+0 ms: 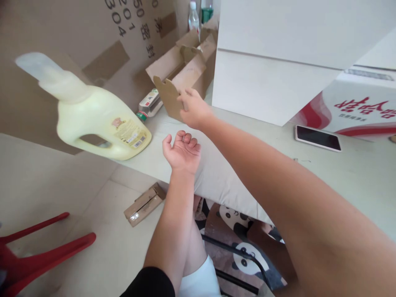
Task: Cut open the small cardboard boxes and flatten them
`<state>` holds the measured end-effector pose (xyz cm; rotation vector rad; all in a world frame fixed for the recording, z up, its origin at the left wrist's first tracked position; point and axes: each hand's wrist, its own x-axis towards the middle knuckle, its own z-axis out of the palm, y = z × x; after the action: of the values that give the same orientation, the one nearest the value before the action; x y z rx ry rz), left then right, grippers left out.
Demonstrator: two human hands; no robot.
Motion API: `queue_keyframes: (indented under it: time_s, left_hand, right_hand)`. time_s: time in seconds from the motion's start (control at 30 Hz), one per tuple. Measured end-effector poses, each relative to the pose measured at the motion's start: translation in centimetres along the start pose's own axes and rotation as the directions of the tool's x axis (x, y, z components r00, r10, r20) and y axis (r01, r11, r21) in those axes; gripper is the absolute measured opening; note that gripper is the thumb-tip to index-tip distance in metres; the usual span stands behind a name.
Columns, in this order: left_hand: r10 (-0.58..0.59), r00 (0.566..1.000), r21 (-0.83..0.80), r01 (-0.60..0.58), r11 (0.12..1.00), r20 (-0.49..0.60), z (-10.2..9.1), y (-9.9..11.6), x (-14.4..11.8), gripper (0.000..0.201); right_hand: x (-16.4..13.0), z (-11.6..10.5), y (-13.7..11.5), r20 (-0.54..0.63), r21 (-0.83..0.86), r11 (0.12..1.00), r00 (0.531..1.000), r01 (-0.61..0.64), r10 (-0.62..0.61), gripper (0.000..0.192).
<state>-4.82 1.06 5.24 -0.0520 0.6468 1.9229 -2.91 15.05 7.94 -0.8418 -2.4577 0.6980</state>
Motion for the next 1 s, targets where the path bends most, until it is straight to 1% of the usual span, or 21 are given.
queue_keyframes:
  time_s: [0.13, 0.23, 0.33, 0.4, 0.43, 0.47, 0.53, 0.6, 0.67, 0.7, 0.73, 0.77, 0.8, 0.83, 0.87, 0.93, 0.97, 1.0]
  left_hand:
    - [0.009, 1.0, -0.001, -0.009, 1.0, -0.013, 0.1, 0.2, 0.2, 0.046]
    - [0.015, 1.0, 0.001, -0.015, 1.0, -0.018, 0.2, 0.6, 0.4, 0.046]
    - [0.058, 0.996, 0.015, -0.058, 0.998, -0.065, 0.2, 0.9, 0.5, 0.045]
    - [0.145, 0.981, 0.041, -0.141, 0.989, -0.129, 0.0, 1.0, 0.6, 0.042]
    - [0.199, 0.967, 0.06, -0.192, 0.98, -0.161, -0.1, 1.1, 0.7, 0.041]
    - [0.258, 0.947, 0.081, -0.246, 0.966, -0.192, -0.3, 1.1, 0.7, 0.039]
    - [0.377, 0.891, 0.128, -0.356, 0.926, -0.251, -0.7, 1.1, 0.9, 0.035]
    - [0.509, 0.809, 0.187, -0.473, 0.861, -0.295, -1.1, 1.3, 1.1, 0.03]
    - [0.624, 0.719, 0.254, -0.57, 0.781, -0.306, -1.5, 1.4, 1.4, 0.026]
    - [0.662, 0.687, 0.285, -0.598, 0.749, -0.3, -1.6, 1.4, 1.5, 0.024]
    - [0.685, 0.671, 0.312, -0.611, 0.728, -0.284, -1.6, 1.3, 1.6, 0.023]
    - [0.694, 0.674, 0.332, -0.613, 0.717, -0.255, -1.6, 1.2, 1.6, 0.022]
    - [0.691, 0.693, 0.342, -0.611, 0.714, -0.207, -1.5, 0.9, 1.7, 0.022]
    - [0.676, 0.724, 0.34, -0.605, 0.719, -0.141, -1.4, 0.6, 1.7, 0.024]
    - [0.645, 0.762, 0.332, -0.595, 0.732, -0.06, -1.2, 0.1, 1.7, 0.026]
    - [0.538, 0.835, 0.311, -0.544, 0.78, 0.112, -0.7, -1.0, 1.5, 0.034]
    - [0.476, 0.859, 0.307, -0.511, 0.803, 0.187, -0.5, -1.6, 1.4, 0.038]
    - [0.426, 0.87, 0.312, -0.488, 0.815, 0.248, -0.2, -2.2, 1.3, 0.042]
  right_hand:
    - [1.1, 0.8, -1.6, 0.078, -0.019, 1.0, 0.997, 0.017, -0.016, 0.055]
    - [1.4, 1.3, -2.1, 0.099, -0.03, 0.999, 0.995, 0.029, -0.026, 0.054]
    - [0.9, 1.1, -1.3, 0.031, -0.028, 0.999, 0.999, 0.032, -0.031, 0.051]
    - [-0.3, 0.3, -0.5, -0.049, -0.005, 0.999, 0.998, 0.034, -0.034, 0.047]
    - [-1.2, -0.3, -0.2, -0.082, 0.017, 0.999, 0.996, 0.029, -0.027, 0.044]
    - [-2.3, -1.0, 0.0, -0.103, 0.047, 0.999, 0.995, 0.018, -0.014, 0.042]
    - [-5.2, -2.7, 0.2, -0.121, 0.108, 0.994, 0.992, -0.014, 0.027, 0.038]
    - [-8.8, -4.7, 0.3, -0.143, 0.137, 0.989, 0.987, -0.05, 0.07, 0.033]
    - [-12.9, -6.5, 0.6, -0.209, 0.135, 0.988, 0.973, -0.075, 0.102, 0.025]
    - [-15.0, -7.4, 0.8, -0.261, 0.146, 0.987, 0.959, -0.072, 0.108, 0.02]
    - [-17.1, -8.1, 1.1, -0.332, 0.168, 0.985, 0.938, -0.044, 0.099, 0.016]
    - [-19.1, -8.8, 1.4, -0.406, 0.188, 0.982, 0.91, -0.01, 0.087, 0.017]
    - [-21.0, -9.4, 1.6, -0.477, 0.198, 0.98, 0.876, 0.022, 0.076, 0.021]
    - [-22.8, -10.0, 1.8, -0.536, 0.19, 0.981, 0.841, 0.04, 0.07, 0.024]
    - [-24.5, -10.4, 2.0, -0.566, 0.161, 0.987, 0.822, 0.029, 0.068, 0.024]
    - [-27.2, -11.0, 2.2, -0.583, 0.08, 0.997, 0.81, -0.016, 0.059, 0.023]
    - [-28.4, -11.2, 2.4, -0.581, 0.048, 0.998, 0.811, -0.044, 0.064, 0.023]
    - [-29.3, -11.2, 2.6, -0.584, 0.033, 0.997, 0.808, -0.069, 0.076, 0.024]
